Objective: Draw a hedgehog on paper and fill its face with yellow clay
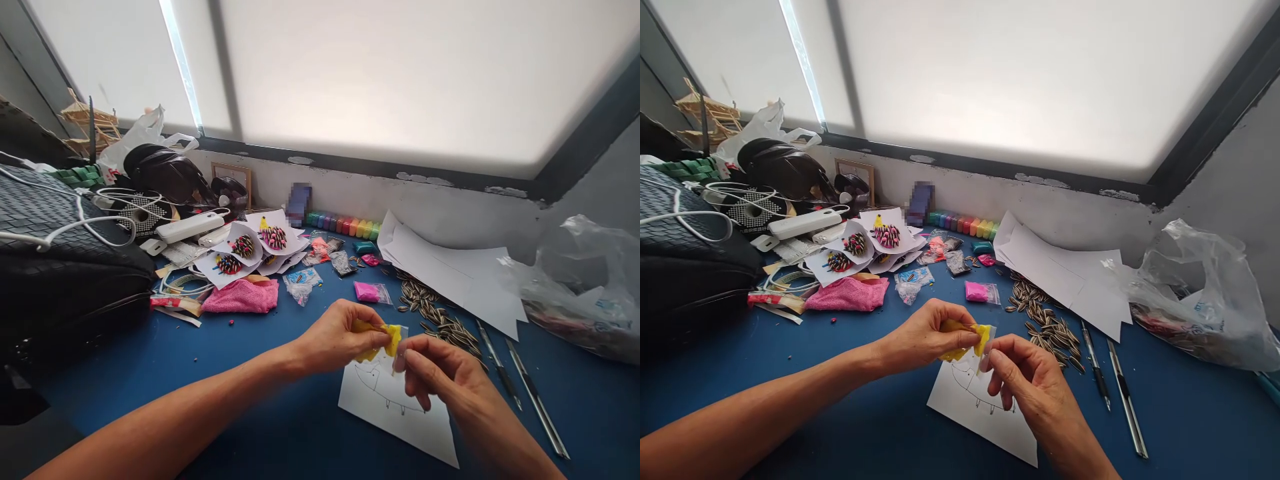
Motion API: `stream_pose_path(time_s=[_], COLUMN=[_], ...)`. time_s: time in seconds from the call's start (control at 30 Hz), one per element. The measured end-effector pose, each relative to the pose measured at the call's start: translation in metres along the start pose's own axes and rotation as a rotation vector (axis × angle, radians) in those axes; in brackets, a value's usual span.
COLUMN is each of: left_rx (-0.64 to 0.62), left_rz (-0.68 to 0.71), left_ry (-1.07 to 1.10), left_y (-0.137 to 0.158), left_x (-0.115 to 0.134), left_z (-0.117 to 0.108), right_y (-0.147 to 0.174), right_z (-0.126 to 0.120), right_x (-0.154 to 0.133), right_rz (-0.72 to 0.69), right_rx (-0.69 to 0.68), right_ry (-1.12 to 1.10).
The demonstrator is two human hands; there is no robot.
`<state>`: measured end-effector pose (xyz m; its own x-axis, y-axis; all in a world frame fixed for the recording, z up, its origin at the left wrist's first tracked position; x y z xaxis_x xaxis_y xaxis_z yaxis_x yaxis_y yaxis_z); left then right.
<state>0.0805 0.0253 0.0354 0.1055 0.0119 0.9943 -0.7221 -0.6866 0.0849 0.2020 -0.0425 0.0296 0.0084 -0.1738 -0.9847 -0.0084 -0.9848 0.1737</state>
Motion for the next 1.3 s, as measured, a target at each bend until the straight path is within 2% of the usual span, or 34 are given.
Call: stream_pose_path(time_s=[0.17,0.43,0.5,0.6,0.67,0.73,0.8,0.87,1.07,1.17,1.3], left_rx=[0.014,0.082,0.172,0.434,0.491,0.370,0.192,0.114,0.030,0.036,0.017], left_rz=[-0.031,0.010,0.151,0.468,0.579,0.571,0.481,0.386,0.197,0.199,0.236], left_ry=[-0.026,-0.103,-0.198,-0.440,-0.563,-0.590,-0.536,-0.470,-0.292,-0.298,-0.329], left_y=[0.000,0.004,0.005,0.018,0.026,0.025,0.022,0.021,0.016,0.016,0.017], left_x=[-0.004,0.002,0.012,0.037,0.046,0.045,0.038,0.031,0.022,0.024,0.026], left_z=[0.001,-0.005,-0.012,-0.023,-0.020,-0.008,0.005,0.012,0.013,0.010,0.010], right_y=[0.000,0.001,0.001,0.002,0.003,0.005,0.009,0.011,0.013,0.013,0.018], right_z=[0.002,0.002,-0.001,-0.008,-0.011,-0.010,-0.006,-0.001,0.002,0.002,0.003], right_x=[0.000,0.001,-0.001,-0.007,-0.012,-0.015,-0.017,-0.016,-0.016,-0.017,-0.019], right_rz=[0.014,0.018,-0.006,-0.071,-0.124,-0.170,-0.189,-0.173,-0.148,-0.148,-0.141], right_rx=[-0.019,0.001,0.047,0.147,0.202,0.228,0.228,0.204,0.159,0.145,0.237], right_ry=[0.027,0.046,0.059,0.055,0.039,0.028,0.025,0.030,0.065,0.063,0.050])
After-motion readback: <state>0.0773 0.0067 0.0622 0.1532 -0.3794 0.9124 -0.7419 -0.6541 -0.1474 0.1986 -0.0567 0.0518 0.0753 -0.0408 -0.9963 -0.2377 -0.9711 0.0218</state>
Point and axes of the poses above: each hand's wrist, its own y-axis away from the middle knuckle, its own z-axis out of the palm, x = y × z, the point moved 7 cm from there along -y, towards the middle knuckle, and after that the axes turned 9 degrees about -y, right-handed, at the moved point
